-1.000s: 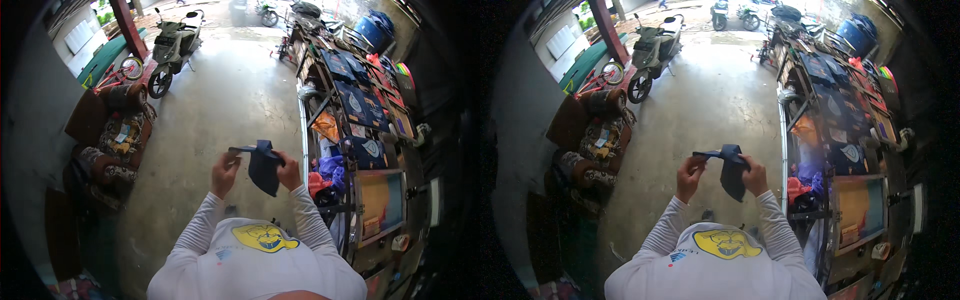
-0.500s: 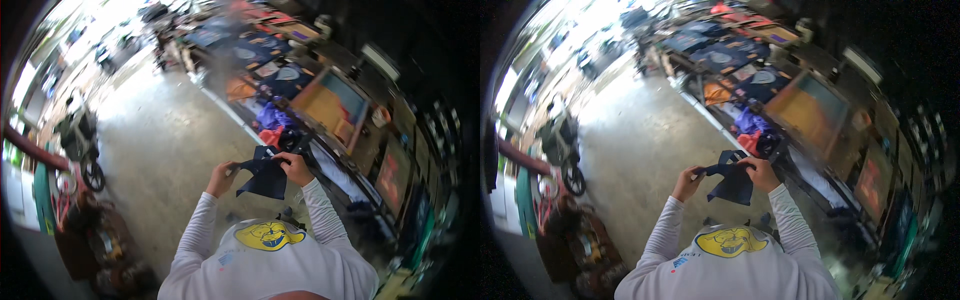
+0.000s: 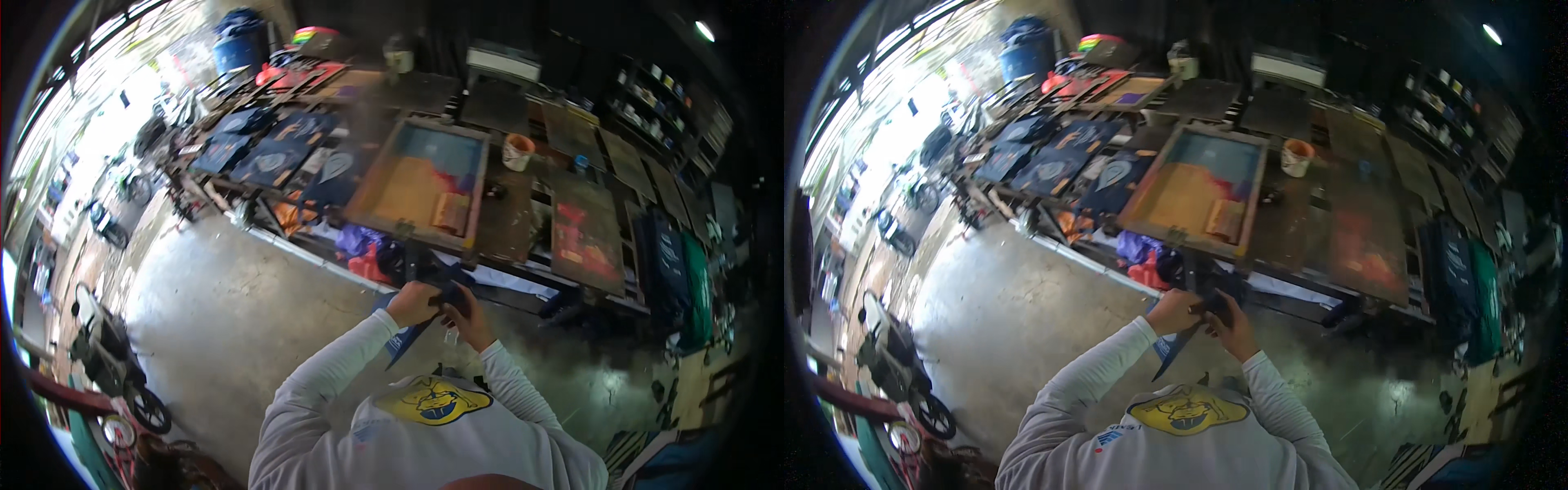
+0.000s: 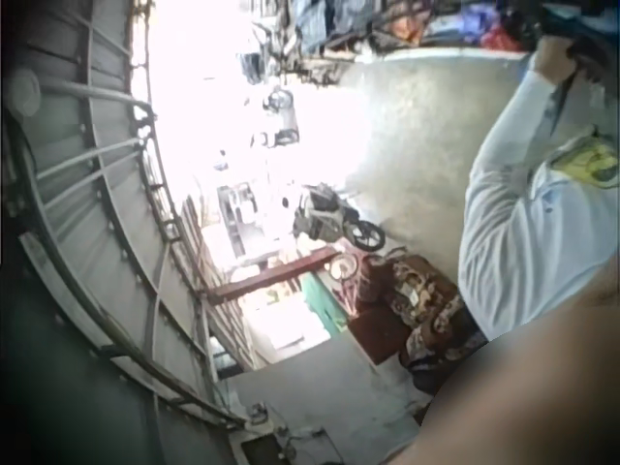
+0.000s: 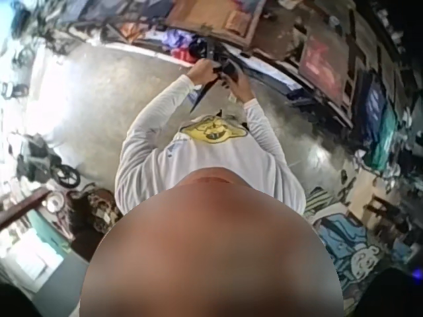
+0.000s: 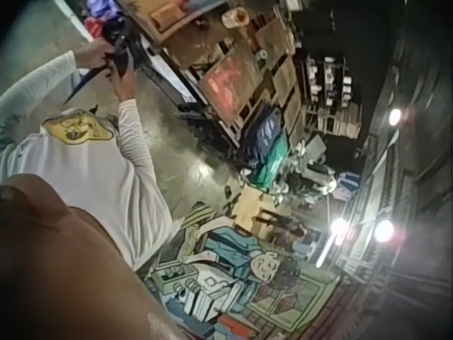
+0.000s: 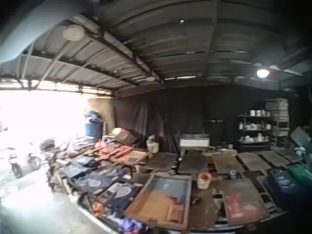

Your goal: Screen printing a design onto tote bags using a manual press setup and ink squeegee.

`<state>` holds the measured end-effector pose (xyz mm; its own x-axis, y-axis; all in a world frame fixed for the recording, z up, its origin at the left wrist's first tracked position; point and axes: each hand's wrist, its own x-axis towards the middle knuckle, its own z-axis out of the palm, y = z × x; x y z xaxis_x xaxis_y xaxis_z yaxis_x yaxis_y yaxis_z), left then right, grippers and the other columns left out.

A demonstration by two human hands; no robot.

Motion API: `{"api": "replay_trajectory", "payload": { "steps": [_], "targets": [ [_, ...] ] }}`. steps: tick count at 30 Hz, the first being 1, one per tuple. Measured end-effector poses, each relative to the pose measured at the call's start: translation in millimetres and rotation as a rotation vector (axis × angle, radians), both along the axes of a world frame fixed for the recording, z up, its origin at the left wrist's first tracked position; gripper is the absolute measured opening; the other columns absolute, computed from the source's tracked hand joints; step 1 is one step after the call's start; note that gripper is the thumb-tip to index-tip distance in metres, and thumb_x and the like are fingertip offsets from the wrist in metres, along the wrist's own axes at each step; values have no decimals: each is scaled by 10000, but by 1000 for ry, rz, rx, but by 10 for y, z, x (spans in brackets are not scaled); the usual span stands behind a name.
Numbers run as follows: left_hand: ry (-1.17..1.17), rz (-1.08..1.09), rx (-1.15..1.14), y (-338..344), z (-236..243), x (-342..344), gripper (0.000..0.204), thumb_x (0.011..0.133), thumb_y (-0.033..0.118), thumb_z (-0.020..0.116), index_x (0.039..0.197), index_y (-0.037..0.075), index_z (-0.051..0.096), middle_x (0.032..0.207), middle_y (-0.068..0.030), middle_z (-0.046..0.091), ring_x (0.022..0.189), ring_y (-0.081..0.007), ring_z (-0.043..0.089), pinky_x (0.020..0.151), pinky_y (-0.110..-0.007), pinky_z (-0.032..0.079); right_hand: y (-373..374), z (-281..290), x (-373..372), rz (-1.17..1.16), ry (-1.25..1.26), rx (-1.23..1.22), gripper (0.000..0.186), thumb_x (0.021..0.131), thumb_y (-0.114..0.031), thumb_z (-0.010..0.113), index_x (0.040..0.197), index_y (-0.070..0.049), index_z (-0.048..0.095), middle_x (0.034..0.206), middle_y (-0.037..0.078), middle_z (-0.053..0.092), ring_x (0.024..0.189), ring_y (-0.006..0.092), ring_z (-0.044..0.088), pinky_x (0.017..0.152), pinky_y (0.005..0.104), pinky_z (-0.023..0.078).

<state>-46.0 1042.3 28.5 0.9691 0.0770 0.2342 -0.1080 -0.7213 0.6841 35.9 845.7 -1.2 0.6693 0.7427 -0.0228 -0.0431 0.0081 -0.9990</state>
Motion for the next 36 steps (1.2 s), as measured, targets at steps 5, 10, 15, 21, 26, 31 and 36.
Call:
{"api": "replay_trajectory", "payload": {
  "steps": [5, 10, 15, 21, 26, 31, 36],
  "targets": [
    [62, -218, -159, -430, 54, 684, 302, 881, 292, 768, 949, 0, 731, 816, -228, 690, 763, -330, 713, 706, -430, 532, -560, -105, 637, -208, -161, -38, 361, 947, -50, 736, 1276, -14, 591, 934, 69, 723, 743, 130, 694, 640, 279, 554],
    [244, -178, -232, -715, 1, 1172, 321, 966, 278, 724, 963, -43, 716, 770, -204, 675, 699, -172, 642, 668, -393, 521, -949, -86, 1037, -426, -346, -36, 379, 926, 9, 714, 1287, -18, 601, 849, 50, 693, 752, 98, 679, 649, 272, 550],
    [161, -99, -330, -820, -193, 1665, 333, 997, 266, 701, 897, -51, 691, 637, -86, 609, 581, -107, 563, 545, -340, 453, -1282, 112, 1102, -683, -388, -179, 568, 911, -38, 739, 1441, -67, 538, 855, 54, 670, 741, 96, 661, 654, 271, 534],
    [-55, -248, -288, -967, -37, 2089, 327, 990, 259, 697, 896, -52, 665, 637, -115, 617, 566, -143, 572, 557, -354, 457, -1187, 236, 810, -898, -325, -301, 1141, 789, -210, 898, 1645, -68, 157, 1215, 146, 602, 965, 205, 638, 815, 339, 547],
    [-31, -482, -313, -1078, 208, 2223, 317, 975, 256, 693, 912, -54, 674, 737, -221, 635, 638, -289, 629, 632, -406, 480, -858, 16, 877, -969, -375, -233, 1113, 815, -65, 866, 1648, -62, 128, 1377, 191, 597, 1153, 254, 670, 885, 361, 565],
    [-70, -306, -188, -840, 230, 2403, 380, 974, 313, 695, 898, -57, 656, 750, -245, 619, 656, -406, 620, 640, -438, 483, -711, -67, 991, -1060, -85, -64, 986, 868, 55, 765, 1641, -63, 165, 1172, 172, 718, 1019, 227, 728, 847, 345, 572],
    [-37, -371, -689, -698, 154, 2383, 467, 905, 387, 781, 845, -58, 651, 774, -226, 661, 684, -413, 645, 679, -417, 522, -621, 60, 1037, -1120, -377, -262, 324, 900, 17, 673, 1225, 14, 671, 1040, 143, 764, 926, 203, 750, 774, 332, 574]
  ]
}}
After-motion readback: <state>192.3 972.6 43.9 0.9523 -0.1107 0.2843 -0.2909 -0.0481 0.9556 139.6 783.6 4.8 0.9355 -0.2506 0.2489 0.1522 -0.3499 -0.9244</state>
